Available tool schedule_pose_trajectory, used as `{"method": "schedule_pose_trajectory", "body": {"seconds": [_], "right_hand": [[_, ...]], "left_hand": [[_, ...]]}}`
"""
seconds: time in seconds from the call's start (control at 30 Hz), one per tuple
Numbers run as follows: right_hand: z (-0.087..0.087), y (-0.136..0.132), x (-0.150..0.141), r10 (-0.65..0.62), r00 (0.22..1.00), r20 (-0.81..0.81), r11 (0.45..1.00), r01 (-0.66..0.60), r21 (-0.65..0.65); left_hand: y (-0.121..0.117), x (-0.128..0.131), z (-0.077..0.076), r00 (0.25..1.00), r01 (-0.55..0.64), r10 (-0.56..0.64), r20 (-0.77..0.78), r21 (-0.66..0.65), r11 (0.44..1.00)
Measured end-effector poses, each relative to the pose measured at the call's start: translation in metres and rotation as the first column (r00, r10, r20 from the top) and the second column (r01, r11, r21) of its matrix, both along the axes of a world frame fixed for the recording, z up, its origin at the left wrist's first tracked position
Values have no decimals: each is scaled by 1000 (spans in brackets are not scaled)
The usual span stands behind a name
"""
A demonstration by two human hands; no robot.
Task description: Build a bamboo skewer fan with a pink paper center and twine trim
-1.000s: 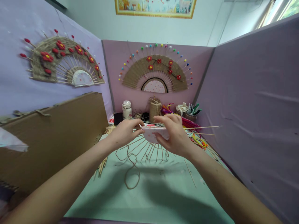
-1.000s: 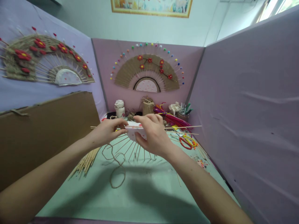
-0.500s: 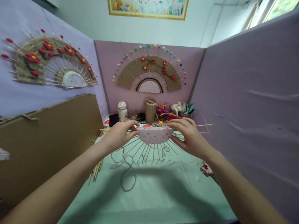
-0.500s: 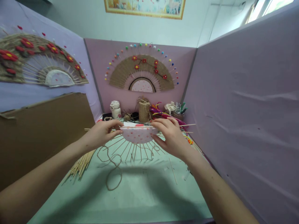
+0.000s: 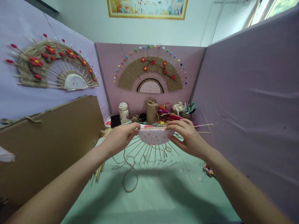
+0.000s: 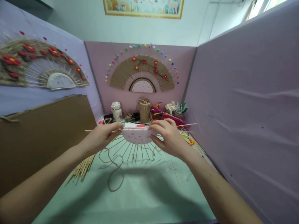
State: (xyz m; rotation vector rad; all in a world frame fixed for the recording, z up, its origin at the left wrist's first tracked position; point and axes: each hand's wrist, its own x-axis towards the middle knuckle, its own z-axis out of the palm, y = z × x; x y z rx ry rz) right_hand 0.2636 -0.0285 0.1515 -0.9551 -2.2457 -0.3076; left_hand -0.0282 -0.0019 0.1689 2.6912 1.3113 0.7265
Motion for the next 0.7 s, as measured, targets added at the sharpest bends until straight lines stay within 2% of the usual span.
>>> {"method": "schedule_pose_trajectory", "body": {"seconds": [0.23, 0.53, 0.63, 0.7], "right_hand": [[1, 0, -1, 8, 999, -41, 1000, -8, -14], [1, -1, -1, 11, 999, -30, 999, -13, -51], [2, -5, -2, -18, 999, -40, 1000, 18, 3], [1, -13, -8, -46, 993, -112, 995, 56, 85]], "left_hand": [[0, 0, 1, 997, -72, 71, -10, -31, 997], [1, -2, 4, 1000, -16, 15, -22, -74, 997], [0, 0, 6, 999, -37, 34, -31, -82, 996], [0, 2, 7, 998, -54, 51, -37, -85, 995]]}}
